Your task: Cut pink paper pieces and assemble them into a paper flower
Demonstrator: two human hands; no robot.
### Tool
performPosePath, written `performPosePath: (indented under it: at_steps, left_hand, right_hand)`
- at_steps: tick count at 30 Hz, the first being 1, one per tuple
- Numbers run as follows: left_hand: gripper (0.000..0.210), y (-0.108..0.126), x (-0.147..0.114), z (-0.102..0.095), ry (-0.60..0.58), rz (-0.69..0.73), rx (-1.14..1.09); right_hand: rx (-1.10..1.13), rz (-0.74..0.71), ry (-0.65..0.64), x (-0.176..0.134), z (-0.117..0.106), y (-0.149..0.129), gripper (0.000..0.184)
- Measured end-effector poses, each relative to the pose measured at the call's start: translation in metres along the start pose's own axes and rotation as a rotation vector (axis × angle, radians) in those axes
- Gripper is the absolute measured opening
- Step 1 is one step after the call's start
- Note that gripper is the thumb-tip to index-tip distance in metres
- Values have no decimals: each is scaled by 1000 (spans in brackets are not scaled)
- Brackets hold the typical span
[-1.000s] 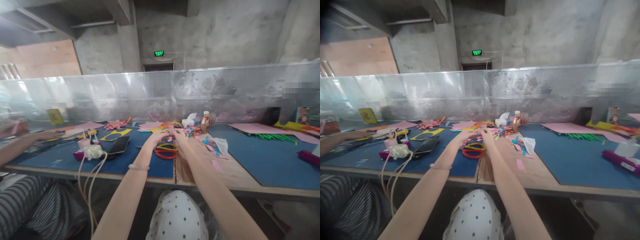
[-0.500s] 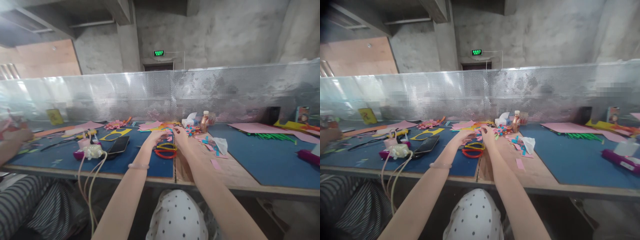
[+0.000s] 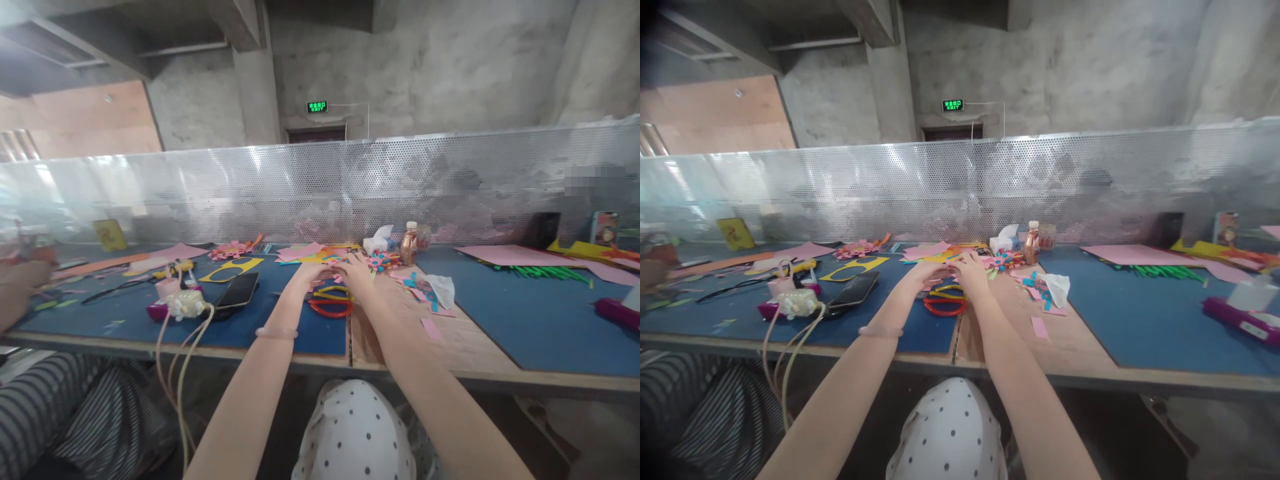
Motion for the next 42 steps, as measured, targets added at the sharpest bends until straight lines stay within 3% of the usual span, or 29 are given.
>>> performPosePath:
  at_steps: [9,19,28,35,42]
  left_hand:
    - [27,2,-1,-1,-29,34,14]
    - [34,5,1,6,-111,91,36]
    - [41,11,-1,9,-151,121,21]
    - [44,13,-7,11,-157,169,38]
    - [46,17,-13,8,-55,211,138]
  right_hand:
    - [88,99,20,-3,6,12,19]
    - [755,516,153,-13,20,34,17]
    - [1040,695,228,-20,26,37,21]
    - [1095,718,285,-20,25,38,22]
    - [1066,718,301,-21,30,44,21]
Point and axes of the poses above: each hand's wrist, its own x-axis towards the middle knuckle, its own z-axis out of the palm, y = z × x, the point moved 8 cm from there along x, towards the middle knuckle, and after that the axes turned 11 degrees about -z, right-handed, at the moved point
